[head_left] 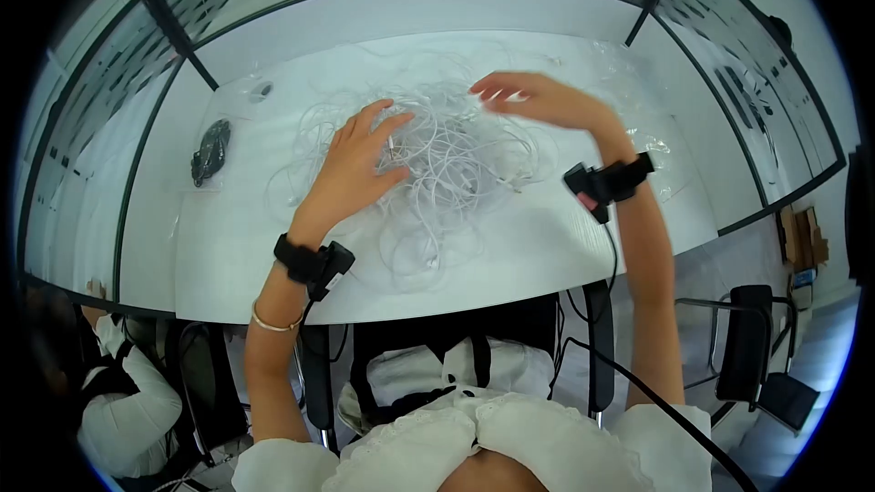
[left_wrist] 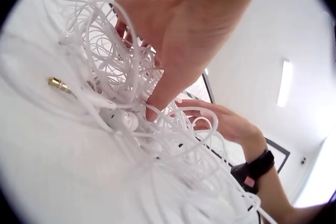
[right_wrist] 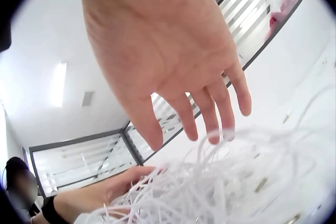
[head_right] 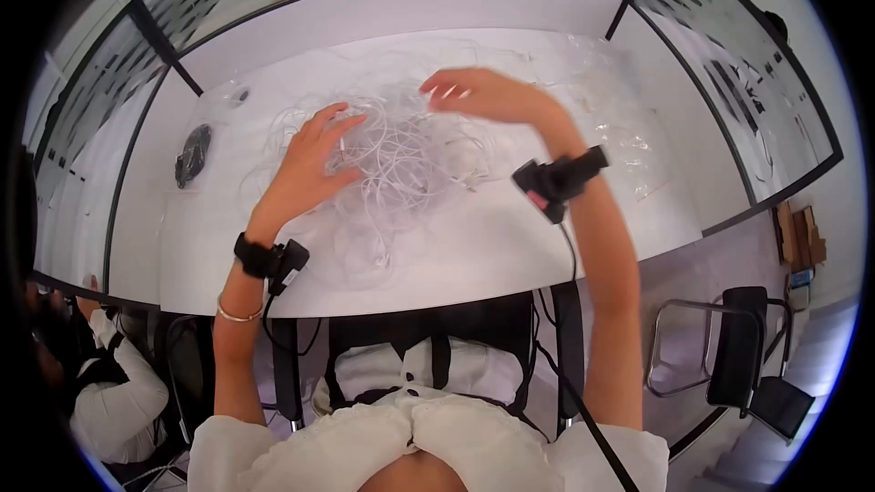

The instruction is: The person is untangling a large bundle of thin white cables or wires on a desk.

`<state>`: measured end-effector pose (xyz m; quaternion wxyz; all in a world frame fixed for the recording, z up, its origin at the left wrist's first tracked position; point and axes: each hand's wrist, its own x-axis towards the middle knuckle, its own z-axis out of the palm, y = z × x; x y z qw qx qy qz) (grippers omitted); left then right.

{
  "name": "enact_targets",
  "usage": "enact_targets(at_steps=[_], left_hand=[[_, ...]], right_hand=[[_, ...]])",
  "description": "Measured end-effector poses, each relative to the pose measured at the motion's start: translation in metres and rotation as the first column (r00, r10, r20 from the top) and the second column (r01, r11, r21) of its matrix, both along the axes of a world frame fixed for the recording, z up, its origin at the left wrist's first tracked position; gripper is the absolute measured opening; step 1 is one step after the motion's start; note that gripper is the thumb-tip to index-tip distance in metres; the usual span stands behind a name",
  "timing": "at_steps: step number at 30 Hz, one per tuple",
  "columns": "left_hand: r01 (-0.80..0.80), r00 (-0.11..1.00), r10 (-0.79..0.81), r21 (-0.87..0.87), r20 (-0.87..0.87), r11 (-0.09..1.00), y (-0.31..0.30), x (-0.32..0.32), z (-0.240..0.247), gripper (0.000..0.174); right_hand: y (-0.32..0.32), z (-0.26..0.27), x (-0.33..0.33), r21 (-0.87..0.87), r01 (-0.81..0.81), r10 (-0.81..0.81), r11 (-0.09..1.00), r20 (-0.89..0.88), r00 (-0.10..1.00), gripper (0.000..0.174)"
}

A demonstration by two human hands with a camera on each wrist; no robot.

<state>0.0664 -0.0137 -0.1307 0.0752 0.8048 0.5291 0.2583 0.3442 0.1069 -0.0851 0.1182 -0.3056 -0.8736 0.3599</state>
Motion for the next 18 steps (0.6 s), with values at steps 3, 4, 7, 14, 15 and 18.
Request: enact_targets(at_steps=[3,4,7,14,15,18], left_hand=[[-0.004,0.969,0.014,-0.045,0.246,0.999,0.014,-0.013,-0.004,0.068],[0.009,0.934,0.011,-0.054,0.356,0.998,0.013,-0.019,-0.007,0.069],[0.056,0.894,0.000,-0.110,0.448,0.992,0.006,-0.025,-0.001,0.069],[0.114,0.880,-0.049,-0.110,0.473,0.987,0.001,-0.040,0.000,0.061],[0.118,0.864,-0.054,-0.098,0.500,0.988,0.003,-0.040,-0.002,0.058],[0.105,0.776,-0.035,-0.074,0.630,0.992,0.004,-0.036,-0.008,0.050]], right_hand=[[-0.017,-0.028,-0.038,0.146,0.088,-0.080,0.985,-0.058,0.995,0.053],[-0.024,-0.033,-0.049,0.178,0.108,-0.082,0.978,-0.147,0.986,0.052],[-0.039,-0.042,-0.082,0.324,0.212,-0.064,0.922,-0.414,0.908,0.046],[-0.059,-0.022,-0.109,0.711,0.466,-0.122,0.527,-0.480,0.869,0.033],[-0.063,-0.020,-0.110,0.681,0.487,-0.107,0.547,-0.520,0.847,0.024],[-0.071,-0.033,-0.119,0.554,0.322,-0.112,0.767,-0.379,0.919,0.010]])
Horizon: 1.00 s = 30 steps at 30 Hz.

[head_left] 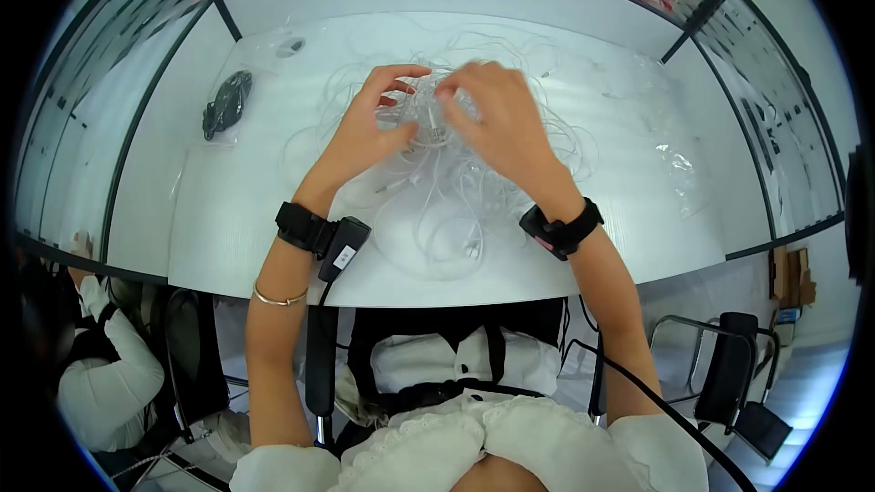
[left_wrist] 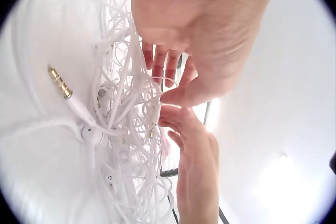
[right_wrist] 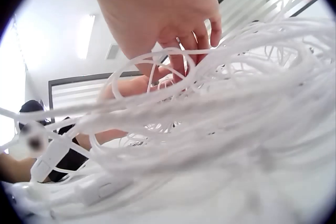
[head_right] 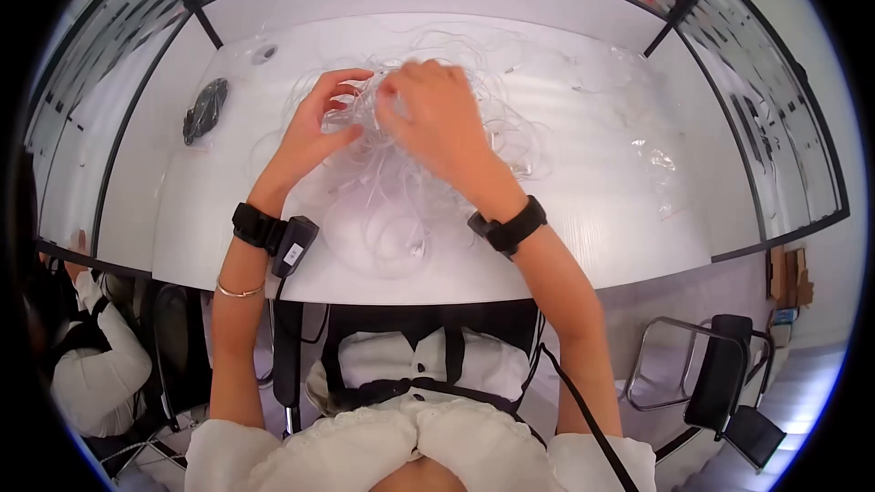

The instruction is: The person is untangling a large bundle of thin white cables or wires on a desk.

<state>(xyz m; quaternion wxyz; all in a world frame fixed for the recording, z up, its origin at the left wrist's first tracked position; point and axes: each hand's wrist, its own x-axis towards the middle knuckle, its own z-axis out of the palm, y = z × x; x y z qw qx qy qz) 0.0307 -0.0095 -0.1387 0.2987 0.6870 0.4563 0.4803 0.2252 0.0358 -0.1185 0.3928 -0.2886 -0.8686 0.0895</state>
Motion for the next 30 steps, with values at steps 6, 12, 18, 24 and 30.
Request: enact_targets(at_steps=[6,12,18,24,30], left_hand=[[-0.052,0.998,0.051,0.031,0.038,0.998,0.005,0.001,-0.011,0.038],[-0.104,0.989,0.101,0.021,0.107,0.994,0.011,-0.003,-0.021,0.029],[-0.093,0.991,0.090,0.030,0.103,0.995,0.008,-0.001,-0.018,0.028],[0.024,0.996,-0.015,-0.101,0.091,0.995,-0.001,0.000,-0.005,0.028],[-0.217,0.967,0.246,-0.290,0.065,0.932,-0.002,0.010,0.013,0.029]], right_hand=[[0.008,-0.012,-0.002,-0.236,-0.031,0.050,0.971,0.075,0.996,0.015],[0.018,-0.014,-0.002,-0.348,-0.117,0.054,0.930,-0.184,0.982,0.017],[0.044,0.018,0.047,-0.467,-0.365,-0.082,0.806,-0.698,0.712,0.021],[0.056,-0.006,0.036,-0.548,-0.251,0.069,0.798,-0.331,0.941,0.020],[0.052,-0.001,0.023,-0.364,-0.088,0.118,0.927,0.059,0.991,0.024]])
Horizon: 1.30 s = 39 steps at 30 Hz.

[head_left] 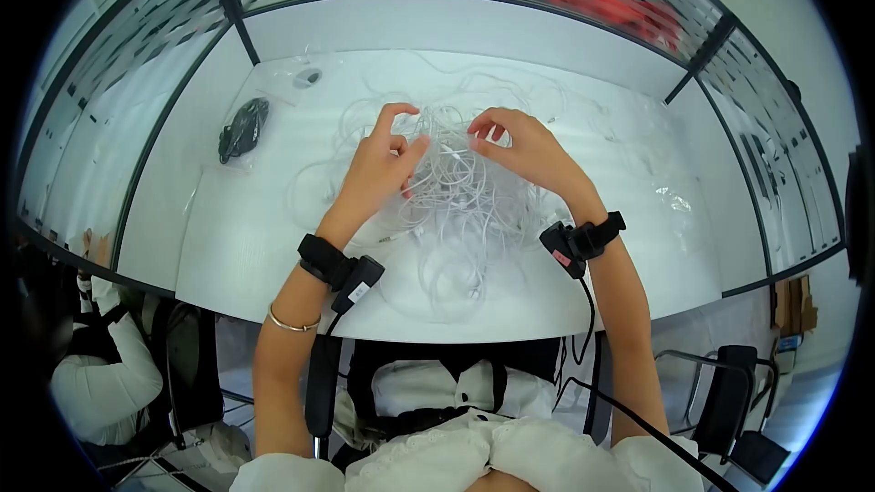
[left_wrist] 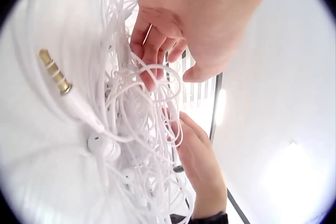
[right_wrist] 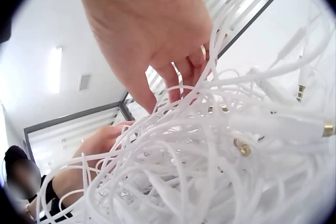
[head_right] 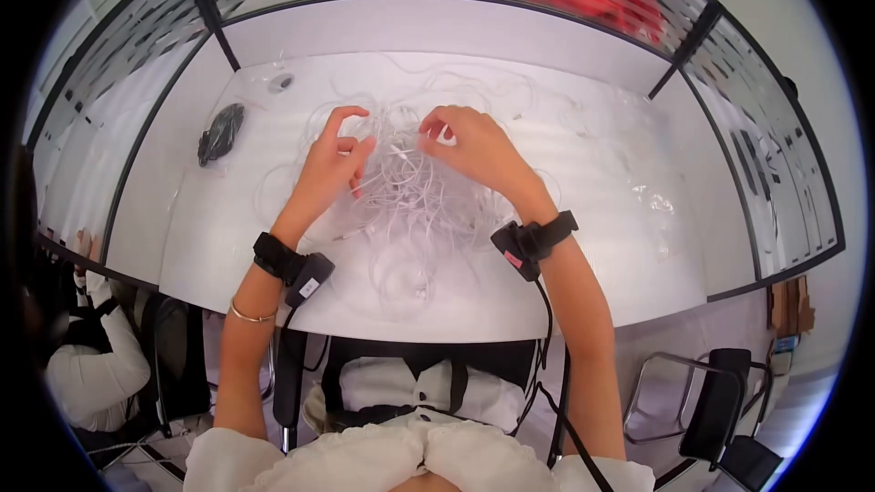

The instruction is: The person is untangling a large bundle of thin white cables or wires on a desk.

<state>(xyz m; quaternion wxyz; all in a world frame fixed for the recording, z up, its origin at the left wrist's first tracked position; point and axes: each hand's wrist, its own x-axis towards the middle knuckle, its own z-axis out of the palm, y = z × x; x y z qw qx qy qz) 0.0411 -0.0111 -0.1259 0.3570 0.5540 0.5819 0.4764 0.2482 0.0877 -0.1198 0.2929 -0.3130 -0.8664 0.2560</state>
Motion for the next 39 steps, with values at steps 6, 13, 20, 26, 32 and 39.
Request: enact_targets(at_steps=[6,13,20,26,32,39], left_hand=[[-0.026,0.931,0.028,0.011,-0.365,1.000,0.004,0.010,0.010,0.025],[-0.185,0.812,0.316,0.296,-0.491,0.937,0.015,0.001,-0.018,0.022],[-0.006,0.685,0.457,0.623,-0.567,0.783,0.008,0.006,-0.007,0.054],[0.089,0.928,0.114,0.508,-0.355,0.857,0.011,0.001,-0.015,0.033],[0.094,0.989,-0.054,0.314,-0.135,0.945,0.013,-0.011,-0.011,0.016],[0.148,0.961,-0.053,0.344,-0.272,0.927,0.009,-0.008,-0.004,0.013]], right_hand=[[-0.004,0.002,0.002,-0.090,-0.015,0.024,0.996,0.098,0.995,0.016],[-0.013,0.002,0.002,-0.013,0.118,-0.118,0.993,-0.210,0.971,0.009],[-0.030,0.009,0.004,-0.218,-0.162,0.114,0.962,-0.215,0.970,0.007],[-0.037,0.003,0.005,0.044,-0.190,0.195,0.981,-0.260,0.946,0.009],[-0.034,0.000,0.007,-0.109,-0.268,0.231,0.957,-0.270,0.935,0.012],[-0.036,-0.005,0.007,-0.042,-0.183,0.170,0.982,-0.222,0.960,0.014]])
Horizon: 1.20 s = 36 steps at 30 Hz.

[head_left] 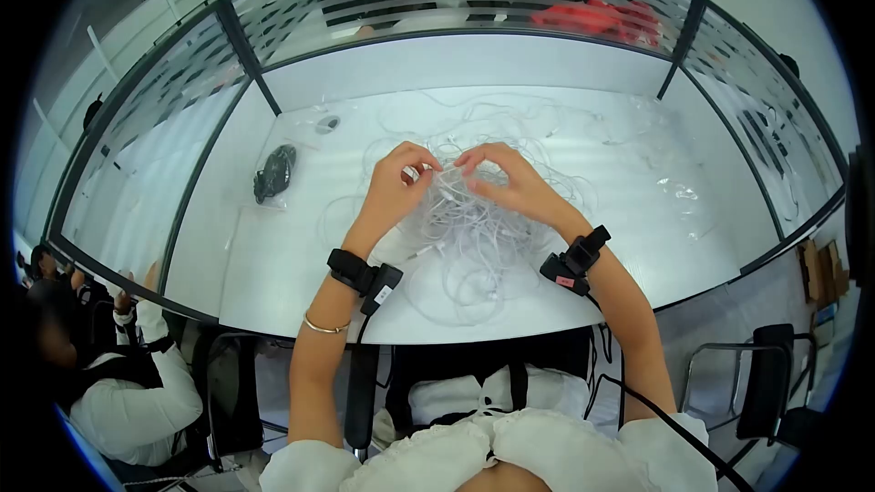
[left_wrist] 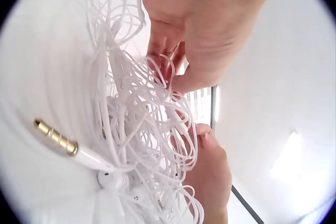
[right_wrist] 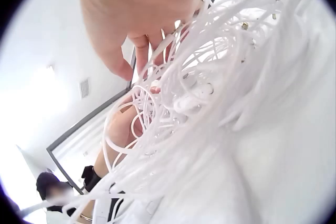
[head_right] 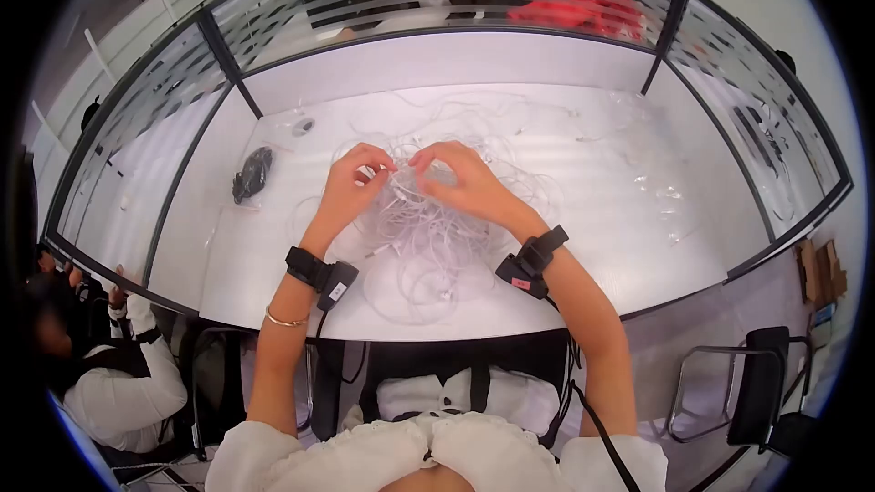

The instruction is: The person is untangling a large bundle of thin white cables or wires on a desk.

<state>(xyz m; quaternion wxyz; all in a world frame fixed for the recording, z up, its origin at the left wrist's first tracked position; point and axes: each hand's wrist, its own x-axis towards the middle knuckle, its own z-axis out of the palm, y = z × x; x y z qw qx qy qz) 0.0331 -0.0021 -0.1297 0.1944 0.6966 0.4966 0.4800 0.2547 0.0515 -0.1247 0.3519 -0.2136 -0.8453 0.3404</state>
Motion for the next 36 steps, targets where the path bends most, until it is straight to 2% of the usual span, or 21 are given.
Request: enact_targets(at_steps=[4,7,8,10,11,13,15,16,19,22,23,24,25,28,29,31,32,36], left_hand=[[-0.034,0.998,0.038,0.078,-0.047,0.996,-0.002,0.002,0.004,0.009],[-0.153,0.986,0.163,0.167,-0.046,0.974,-0.002,0.002,0.007,0.007],[-0.206,0.977,0.213,0.193,-0.014,0.959,-0.002,0.002,0.008,0.007],[-0.317,0.948,0.313,0.244,0.054,0.917,-0.003,-0.002,0.013,0.006],[-0.369,0.929,0.352,0.282,0.113,0.885,-0.001,-0.004,0.013,0.006],[-0.451,0.871,0.371,0.225,0.321,0.864,0.003,-0.016,0.011,0.006],[-0.442,0.800,0.317,0.143,0.509,0.886,-0.003,-0.023,0.020,0.009],[-0.484,0.780,0.339,0.165,0.526,0.859,-0.003,-0.026,0.023,0.010],[-0.449,0.809,0.283,0.232,0.515,0.863,0.000,-0.033,0.028,0.011],[-0.466,0.848,0.353,0.242,0.395,0.851,-0.002,-0.022,0.050,0.010],[-0.466,0.860,0.372,0.242,0.349,0.851,0.000,-0.018,0.057,0.010],[-0.452,0.882,0.364,0.316,0.300,0.834,0.005,-0.017,0.063,0.010],[-0.396,0.908,0.311,0.333,0.279,0.856,0.009,-0.014,0.071,0.010],[-0.273,0.948,0.189,0.348,0.257,0.897,0.007,0.001,0.100,0.011],[-0.262,0.946,0.169,0.349,0.276,0.900,0.007,0.007,0.109,0.012],[-0.234,0.928,0.107,0.333,0.357,0.914,0.005,0.017,0.124,0.014],[-0.201,0.929,0.062,0.353,0.366,0.914,0.006,0.023,0.130,0.014],[-0.047,0.930,-0.121,0.438,0.348,0.898,0.003,0.049,0.147,0.015]], right_hand=[[-0.004,0.002,-0.001,-0.058,0.072,-0.075,0.996,-0.057,0.996,0.015],[-0.002,0.006,0.002,0.069,0.056,-0.060,0.996,0.056,0.997,0.014],[-0.004,0.007,0.003,-0.044,0.056,-0.053,0.997,0.068,0.996,0.015],[-0.009,0.012,0.003,-0.260,0.056,-0.034,0.964,0.088,0.996,0.016],[-0.012,0.010,0.000,-0.213,0.060,-0.058,0.975,0.013,0.998,0.018],[-0.016,0.017,0.006,-0.247,0.142,-0.092,0.959,0.202,0.975,0.019],[-0.020,0.025,0.010,-0.188,0.198,-0.133,0.962,0.311,0.941,0.020],[-0.020,0.027,0.012,-0.154,0.222,-0.155,0.963,0.357,0.921,0.020],[-0.018,0.022,0.013,-0.134,0.268,-0.219,0.954,0.301,0.928,0.017],[-0.009,0.010,0.013,-0.122,0.241,-0.212,0.963,0.210,0.954,0.015],[-0.008,0.011,0.013,-0.069,0.241,-0.228,0.968,0.160,0.960,0.014],[-0.006,0.012,0.013,-0.014,0.242,-0.239,0.970,0.112,0.964,0.014],[-0.003,0.013,0.012,0.041,0.244,-0.247,0.969,0.066,0.967,0.014],[-0.001,0.021,0.008,0.033,0.236,-0.228,0.971,-0.148,0.962,0.018],[0.000,0.029,0.006,0.032,0.188,-0.182,0.982,-0.146,0.972,0.028],[-0.006,0.054,-0.003,-0.083,0.125,-0.135,0.989,-0.132,0.982,0.041],[-0.002,0.060,-0.012,-0.061,0.076,-0.085,0.995,-0.147,0.985,0.045],[0.002,0.085,-0.039,-0.053,-0.059,0.056,0.997,-0.060,0.997,0.027]])
